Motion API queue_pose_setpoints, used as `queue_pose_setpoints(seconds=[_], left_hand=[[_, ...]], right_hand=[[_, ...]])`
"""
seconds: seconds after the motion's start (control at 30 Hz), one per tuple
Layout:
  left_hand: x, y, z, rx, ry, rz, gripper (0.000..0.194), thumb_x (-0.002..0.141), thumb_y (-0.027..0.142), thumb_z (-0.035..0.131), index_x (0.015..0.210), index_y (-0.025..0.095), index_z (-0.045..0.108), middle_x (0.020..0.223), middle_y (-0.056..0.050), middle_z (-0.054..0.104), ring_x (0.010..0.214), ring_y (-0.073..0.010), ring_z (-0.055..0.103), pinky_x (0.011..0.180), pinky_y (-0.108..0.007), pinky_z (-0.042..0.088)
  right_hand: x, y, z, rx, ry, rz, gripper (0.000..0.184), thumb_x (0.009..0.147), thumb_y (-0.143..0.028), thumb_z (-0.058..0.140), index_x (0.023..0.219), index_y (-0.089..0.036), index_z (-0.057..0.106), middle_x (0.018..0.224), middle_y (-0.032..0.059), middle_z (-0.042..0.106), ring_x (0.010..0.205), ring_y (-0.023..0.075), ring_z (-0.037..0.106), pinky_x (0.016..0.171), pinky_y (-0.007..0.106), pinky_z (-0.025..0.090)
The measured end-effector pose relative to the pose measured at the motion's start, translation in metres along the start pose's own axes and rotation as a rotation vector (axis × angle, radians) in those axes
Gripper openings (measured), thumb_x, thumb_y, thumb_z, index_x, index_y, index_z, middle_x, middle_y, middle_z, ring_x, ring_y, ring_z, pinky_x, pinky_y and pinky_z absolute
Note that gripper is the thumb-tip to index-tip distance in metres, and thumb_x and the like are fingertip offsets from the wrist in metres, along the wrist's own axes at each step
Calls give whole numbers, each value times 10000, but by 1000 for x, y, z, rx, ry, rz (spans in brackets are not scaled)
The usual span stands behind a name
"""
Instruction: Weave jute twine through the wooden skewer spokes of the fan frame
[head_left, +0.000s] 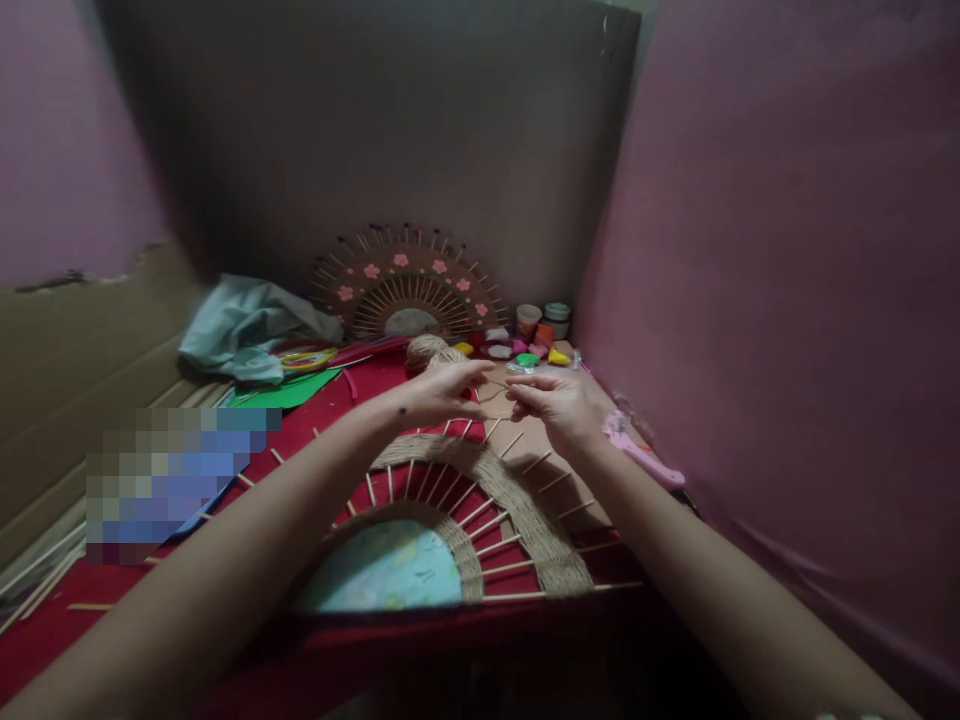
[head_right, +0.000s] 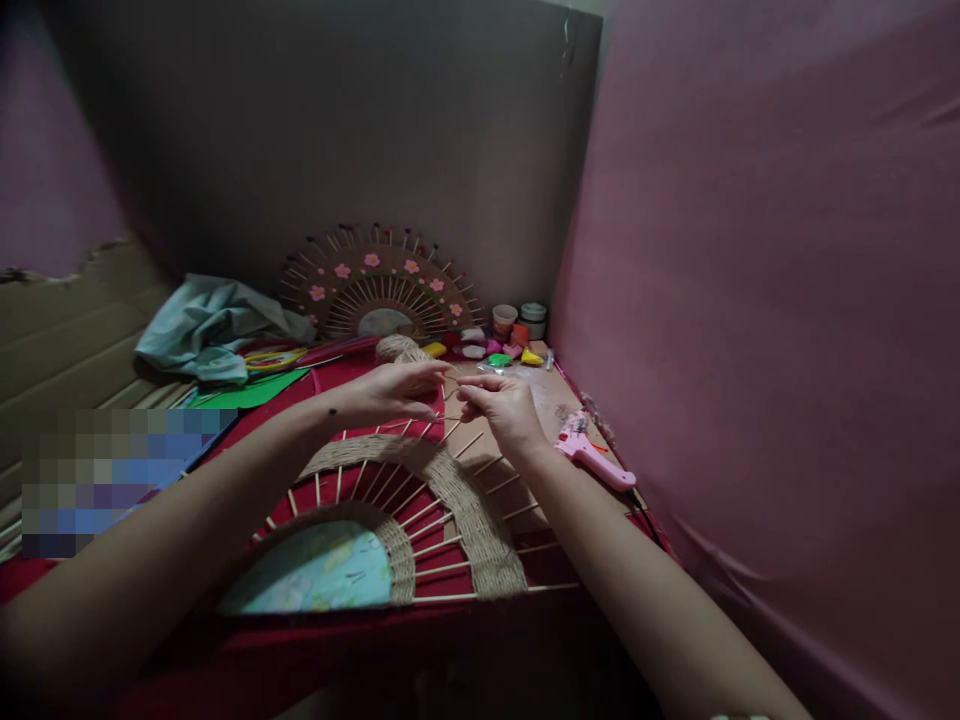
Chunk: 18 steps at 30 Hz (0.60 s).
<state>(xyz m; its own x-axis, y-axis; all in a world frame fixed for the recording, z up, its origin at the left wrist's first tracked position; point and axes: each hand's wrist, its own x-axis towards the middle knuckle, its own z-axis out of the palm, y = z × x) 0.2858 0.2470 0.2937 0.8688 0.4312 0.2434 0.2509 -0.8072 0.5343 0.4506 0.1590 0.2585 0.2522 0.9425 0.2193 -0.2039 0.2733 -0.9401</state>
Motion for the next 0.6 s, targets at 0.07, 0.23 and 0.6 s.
queue_pose_setpoints(seconds=[0.07,0.23,0.6], left_hand=[[1,10,7,-252,-20,-10,423,769,350,593,1135,142,558,773,-39,621,587,-104,513,565,-233,377],[-4,27,10,-129,181,-154,210,816,288,546,732,120,639,513,39,447,469,-68,355,479,-216,273],[-12,28,8,-239,134,-192,129,790,196,570,763,104,656,606,-25,620,573,-110,582,566,-219,438]], right_hand=[[-2,-3,8,-28,-31,-28,249,587,-266,770,780,-119,712,607,12,658,471,92,553,481,249,482],[-8,-7,14,-139,-11,-131,208,711,-310,663,810,-129,692,626,-6,632,452,67,514,443,223,438],[-12,-2,13,-20,-48,1,227,637,-310,705,744,-124,631,631,-5,625,466,81,534,464,238,452]])
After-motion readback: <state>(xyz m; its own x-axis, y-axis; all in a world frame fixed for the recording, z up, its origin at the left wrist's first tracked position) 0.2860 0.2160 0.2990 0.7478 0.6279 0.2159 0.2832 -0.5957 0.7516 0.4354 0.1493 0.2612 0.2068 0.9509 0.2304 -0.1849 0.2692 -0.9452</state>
